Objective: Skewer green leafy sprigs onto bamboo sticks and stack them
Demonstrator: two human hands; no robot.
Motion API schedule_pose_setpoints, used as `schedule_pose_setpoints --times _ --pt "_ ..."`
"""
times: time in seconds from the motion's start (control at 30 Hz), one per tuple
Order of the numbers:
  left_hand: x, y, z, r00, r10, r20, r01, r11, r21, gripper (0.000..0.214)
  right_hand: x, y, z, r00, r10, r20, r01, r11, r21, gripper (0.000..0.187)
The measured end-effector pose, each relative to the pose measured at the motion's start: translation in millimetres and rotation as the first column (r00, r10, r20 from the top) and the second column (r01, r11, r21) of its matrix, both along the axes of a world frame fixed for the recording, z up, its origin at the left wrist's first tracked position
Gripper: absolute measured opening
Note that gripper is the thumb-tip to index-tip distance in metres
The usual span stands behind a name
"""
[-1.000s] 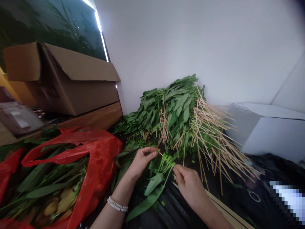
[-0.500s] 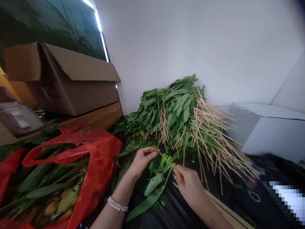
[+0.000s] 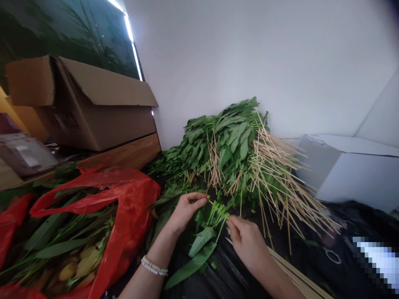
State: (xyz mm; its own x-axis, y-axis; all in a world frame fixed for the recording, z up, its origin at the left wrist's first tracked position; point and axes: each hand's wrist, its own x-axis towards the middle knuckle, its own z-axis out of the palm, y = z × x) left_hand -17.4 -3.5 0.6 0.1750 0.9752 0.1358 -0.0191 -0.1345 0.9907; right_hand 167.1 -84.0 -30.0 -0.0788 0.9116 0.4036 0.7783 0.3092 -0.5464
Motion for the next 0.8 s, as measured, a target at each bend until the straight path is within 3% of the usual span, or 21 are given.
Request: schedule_pose_setpoints --times 0.43,0.8 --pt "0.5 1.8 -3.5 0.994 -0.100 -0.032 0.101 0.995 0.017 0.033 -1.1 -1.1 -0.7 1.000 -0.001 -0.014 0.001 1.000 -0.006 0.027" --pt "-1.6 -0.7 -0.3 0.993 -0.104 -0.053 0.103 0.994 -0.035 0.030 -0.3 -1.4 -2.6 1.000 0.023 -0.014 -0.022 1.000 0.017 0.031"
